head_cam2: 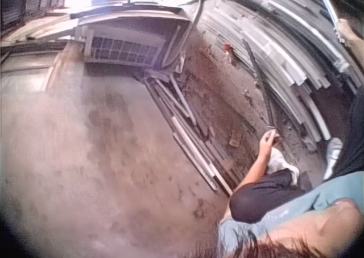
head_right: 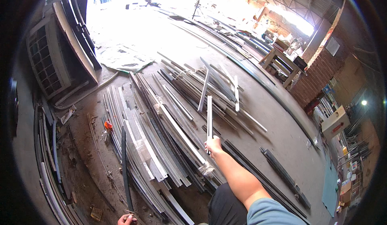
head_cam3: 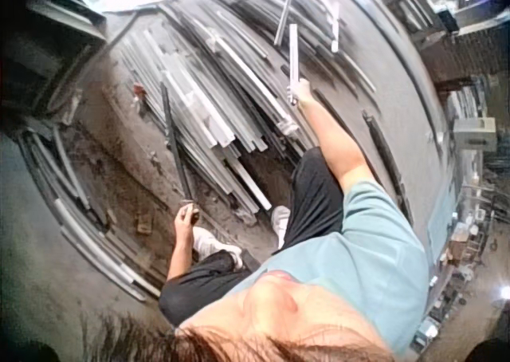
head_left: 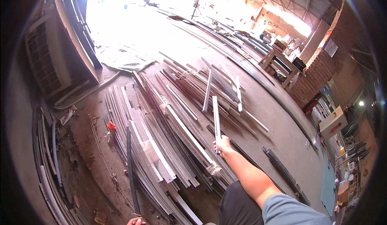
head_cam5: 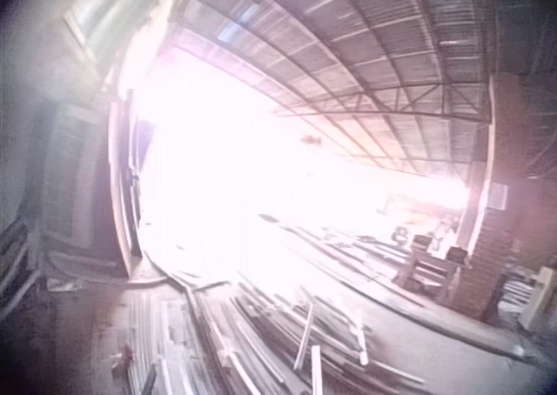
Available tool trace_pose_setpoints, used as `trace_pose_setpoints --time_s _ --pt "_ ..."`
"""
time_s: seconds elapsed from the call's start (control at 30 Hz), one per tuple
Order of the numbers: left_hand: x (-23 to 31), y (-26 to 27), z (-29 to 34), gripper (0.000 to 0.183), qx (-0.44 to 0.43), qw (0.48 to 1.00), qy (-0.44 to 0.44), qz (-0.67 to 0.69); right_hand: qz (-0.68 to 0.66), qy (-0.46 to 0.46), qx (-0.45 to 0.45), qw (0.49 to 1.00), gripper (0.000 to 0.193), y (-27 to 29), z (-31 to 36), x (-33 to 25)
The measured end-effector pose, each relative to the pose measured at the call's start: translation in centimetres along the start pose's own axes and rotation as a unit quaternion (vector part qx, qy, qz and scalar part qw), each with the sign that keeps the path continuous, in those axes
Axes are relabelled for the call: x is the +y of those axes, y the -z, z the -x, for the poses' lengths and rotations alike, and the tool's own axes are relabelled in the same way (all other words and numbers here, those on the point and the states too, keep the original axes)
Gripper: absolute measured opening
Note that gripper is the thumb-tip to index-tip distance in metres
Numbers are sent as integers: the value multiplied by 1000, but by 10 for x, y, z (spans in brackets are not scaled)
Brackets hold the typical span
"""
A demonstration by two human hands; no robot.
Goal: The person sorts through a large pile of metal profiles and pieces on the floor, picking up different segments, turning them over, and setting some aside while holding others together.
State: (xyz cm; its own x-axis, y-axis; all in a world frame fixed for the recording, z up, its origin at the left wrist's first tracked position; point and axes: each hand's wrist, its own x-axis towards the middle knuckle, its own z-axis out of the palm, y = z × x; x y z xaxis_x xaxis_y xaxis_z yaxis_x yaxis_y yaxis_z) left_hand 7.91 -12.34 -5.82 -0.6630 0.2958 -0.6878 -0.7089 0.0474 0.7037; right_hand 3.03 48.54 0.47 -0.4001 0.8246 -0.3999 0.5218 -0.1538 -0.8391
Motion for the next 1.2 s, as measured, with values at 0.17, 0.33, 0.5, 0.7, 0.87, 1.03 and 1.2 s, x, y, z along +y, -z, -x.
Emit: trace_pose_setpoints --time_s 0.17,0.33,0.5,0.7,0.87,1.03,1.2 --pt "-1 -1 -5 22 5 1000 6 6 76 17 -51 996 22 -4 4 11" --pt "4 -9 -5 21 7 1000 12 -3 86 -14 -77 993 23 14 -20 33" --pt "-18 4 -14 20 11 1000 12 1 72 3 20 997 23 32 -36 41" --pt "-24 4 -18 22 11 1000 9 -3 93 26 -1 995 26 31 -30 31" --pt "-8 11 9 26 35 999 -25 -8 349 215 296 863 62 78 -115 -95" --pt "-27 24 0 25 31 999 -31 -31 415 367 450 700 44 177 -149 -136" --pt "-46 51 -5 23 129 969 -146 -150 277 480 41 831 38 48 -59 -65"
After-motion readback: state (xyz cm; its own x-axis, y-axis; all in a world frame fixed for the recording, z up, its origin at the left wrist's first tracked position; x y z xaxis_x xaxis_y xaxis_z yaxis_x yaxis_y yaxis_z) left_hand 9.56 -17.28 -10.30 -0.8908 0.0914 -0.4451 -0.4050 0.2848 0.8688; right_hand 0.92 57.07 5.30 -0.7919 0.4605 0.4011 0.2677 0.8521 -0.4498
